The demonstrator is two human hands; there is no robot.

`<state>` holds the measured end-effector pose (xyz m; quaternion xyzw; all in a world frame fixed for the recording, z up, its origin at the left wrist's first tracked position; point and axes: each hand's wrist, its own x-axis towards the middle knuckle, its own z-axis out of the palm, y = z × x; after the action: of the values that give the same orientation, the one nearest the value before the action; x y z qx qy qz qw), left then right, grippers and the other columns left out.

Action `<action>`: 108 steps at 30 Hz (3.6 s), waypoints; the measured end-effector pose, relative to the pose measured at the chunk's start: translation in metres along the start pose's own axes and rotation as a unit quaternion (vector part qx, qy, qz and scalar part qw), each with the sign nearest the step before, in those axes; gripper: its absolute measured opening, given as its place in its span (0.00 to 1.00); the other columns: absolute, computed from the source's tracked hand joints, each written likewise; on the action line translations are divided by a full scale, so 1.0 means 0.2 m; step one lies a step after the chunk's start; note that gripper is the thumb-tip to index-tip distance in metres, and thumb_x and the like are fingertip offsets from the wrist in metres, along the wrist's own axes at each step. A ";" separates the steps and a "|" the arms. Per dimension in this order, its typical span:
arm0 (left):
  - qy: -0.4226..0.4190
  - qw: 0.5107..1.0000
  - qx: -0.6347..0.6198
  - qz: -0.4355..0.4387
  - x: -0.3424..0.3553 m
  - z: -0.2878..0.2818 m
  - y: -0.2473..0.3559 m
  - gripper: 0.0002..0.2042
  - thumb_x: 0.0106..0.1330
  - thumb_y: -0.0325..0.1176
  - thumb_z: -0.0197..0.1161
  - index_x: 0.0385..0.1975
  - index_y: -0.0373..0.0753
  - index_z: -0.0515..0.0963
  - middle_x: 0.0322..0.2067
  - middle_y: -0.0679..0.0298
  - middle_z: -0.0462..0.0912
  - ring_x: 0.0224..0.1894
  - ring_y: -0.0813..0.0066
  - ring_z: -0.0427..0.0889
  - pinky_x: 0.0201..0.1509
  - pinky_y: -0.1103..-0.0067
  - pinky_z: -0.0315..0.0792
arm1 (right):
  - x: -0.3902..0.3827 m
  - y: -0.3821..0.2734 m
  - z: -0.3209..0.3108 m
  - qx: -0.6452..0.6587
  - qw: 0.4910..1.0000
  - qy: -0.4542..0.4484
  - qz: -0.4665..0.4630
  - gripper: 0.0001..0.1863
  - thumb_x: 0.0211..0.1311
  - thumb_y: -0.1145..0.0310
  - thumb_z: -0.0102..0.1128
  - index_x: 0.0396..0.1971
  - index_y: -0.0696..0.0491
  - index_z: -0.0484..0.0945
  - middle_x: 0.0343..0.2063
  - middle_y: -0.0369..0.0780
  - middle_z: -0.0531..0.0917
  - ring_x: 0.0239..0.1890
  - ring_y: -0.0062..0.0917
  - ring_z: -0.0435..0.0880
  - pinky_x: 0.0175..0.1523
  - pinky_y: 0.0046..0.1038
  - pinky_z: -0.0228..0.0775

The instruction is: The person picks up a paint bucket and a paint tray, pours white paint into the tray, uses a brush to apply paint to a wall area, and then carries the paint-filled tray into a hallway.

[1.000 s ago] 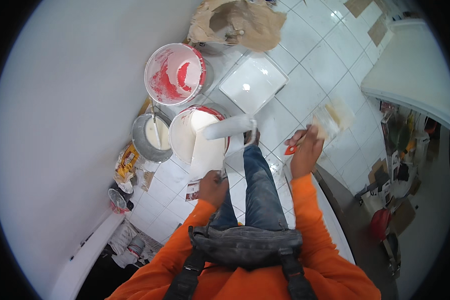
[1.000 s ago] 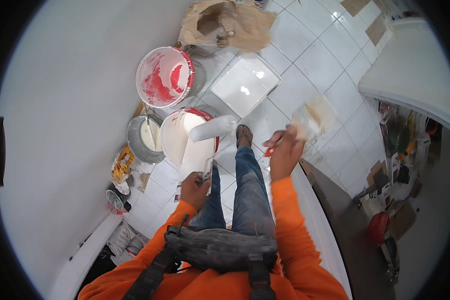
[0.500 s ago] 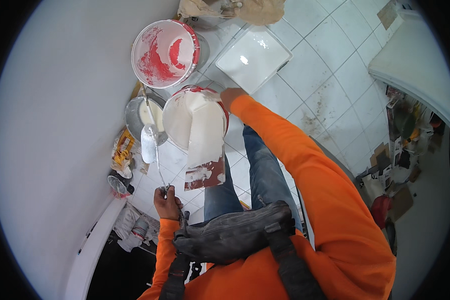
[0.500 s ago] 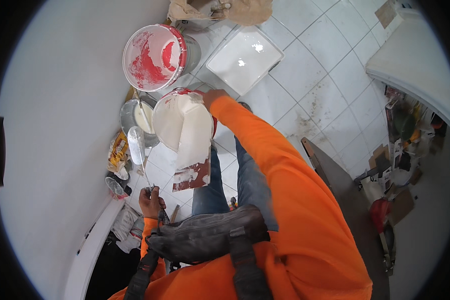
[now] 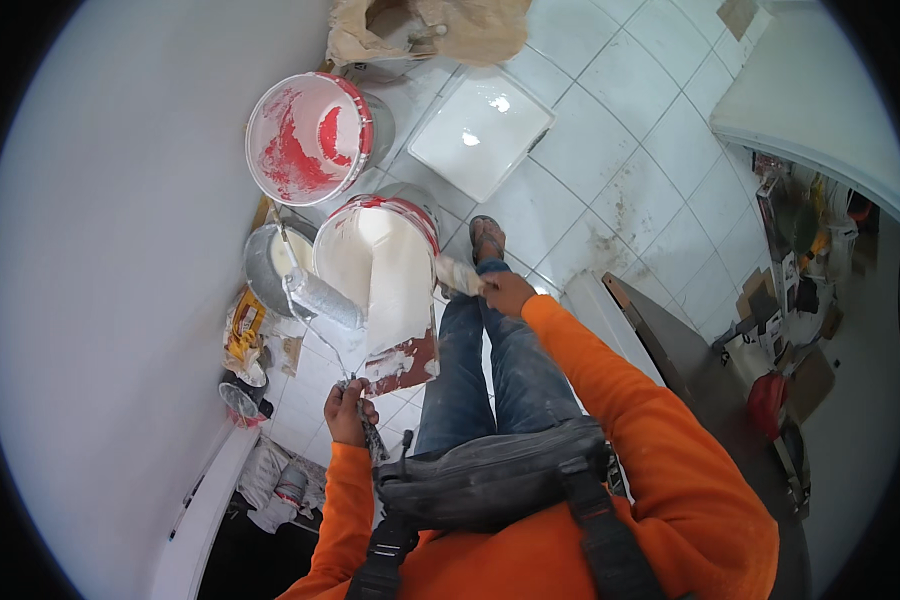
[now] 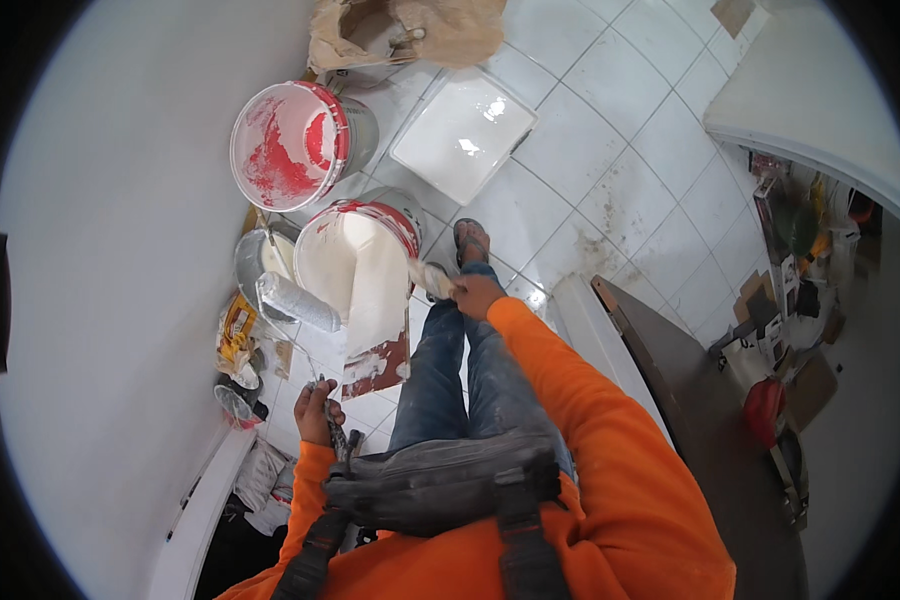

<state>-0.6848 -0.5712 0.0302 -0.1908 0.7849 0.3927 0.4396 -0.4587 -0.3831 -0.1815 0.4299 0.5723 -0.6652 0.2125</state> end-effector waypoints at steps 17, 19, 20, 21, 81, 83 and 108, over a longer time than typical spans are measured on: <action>0.018 0.999 0.029 0.003 -0.01 -0.17 -0.02 0.08 0.63 0.35 0.55 0.28 0.37 0.70 0.11 0.66 0.68 0.09 0.80 0.65 0.11 0.84 0.62 | 0.65 -0.24 -0.13 -0.285 0.959 0.006 -0.004 0.16 0.60 0.63 0.49 0.47 0.44 0.76 0.39 0.44 0.81 0.45 0.39 0.78 0.51 0.37 0.68; 0.000 0.999 0.031 0.028 -0.01 -0.16 0.00 0.08 0.63 0.35 0.54 0.27 0.37 0.69 0.11 0.66 0.68 0.09 0.81 0.66 0.11 0.84 0.62 | 0.63 -0.12 -0.10 -0.305 0.952 -0.018 -0.005 0.16 0.59 0.62 0.50 0.47 0.44 0.76 0.39 0.44 0.81 0.44 0.39 0.78 0.51 0.37 0.68; 0.007 0.999 0.009 0.050 0.02 -0.17 -0.03 0.09 0.64 0.34 0.54 0.25 0.37 0.67 0.13 0.67 0.68 0.09 0.82 0.65 0.10 0.84 0.62 | 0.55 -0.11 -0.08 -0.310 0.950 0.040 -0.024 0.16 0.58 0.60 0.50 0.46 0.47 0.76 0.39 0.46 0.81 0.45 0.40 0.78 0.52 0.36 0.68; -0.010 0.998 0.013 0.059 0.03 -0.16 -0.01 0.08 0.64 0.34 0.54 0.26 0.37 0.67 0.13 0.67 0.68 0.08 0.82 0.65 0.10 0.84 0.62 | 0.51 -0.01 -0.06 -0.289 0.956 0.028 -0.034 0.17 0.57 0.60 0.50 0.45 0.46 0.77 0.41 0.47 0.80 0.48 0.40 0.77 0.55 0.37 0.66; -0.141 0.687 0.693 0.168 1.73 1.60 -0.41 0.20 0.68 0.49 0.43 0.41 0.35 0.70 0.30 0.44 0.79 0.35 0.45 0.78 0.40 0.58 0.70 | 1.26 1.01 -0.76 0.544 0.744 0.354 0.158 0.16 0.64 0.57 0.49 0.33 0.57 0.74 0.19 0.38 0.74 0.14 0.19 0.68 0.20 0.22 0.64; -0.130 0.681 0.702 0.160 1.73 1.59 -0.42 0.20 0.67 0.48 0.44 0.41 0.35 0.70 0.31 0.44 0.79 0.36 0.44 0.78 0.40 0.58 0.70 | 1.26 1.02 -0.75 0.544 0.746 0.348 0.160 0.17 0.64 0.56 0.49 0.33 0.57 0.74 0.19 0.38 0.74 0.14 0.19 0.67 0.20 0.21 0.64; -0.224 0.653 0.617 0.378 1.98 1.86 -0.04 0.13 0.60 0.31 0.50 0.45 0.41 0.69 0.44 0.59 0.73 0.43 0.54 0.76 0.44 0.63 0.70 | 1.33 1.04 -0.76 0.554 0.725 0.364 0.188 0.20 0.63 0.54 0.48 0.33 0.57 0.77 0.17 0.35 0.72 0.16 0.17 0.70 0.21 0.21 0.66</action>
<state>-0.6925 -0.2663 -0.4190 0.5309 0.7289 -0.0186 0.4318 -0.3904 -0.2370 -0.5149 0.7791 0.0432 -0.6026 -0.1677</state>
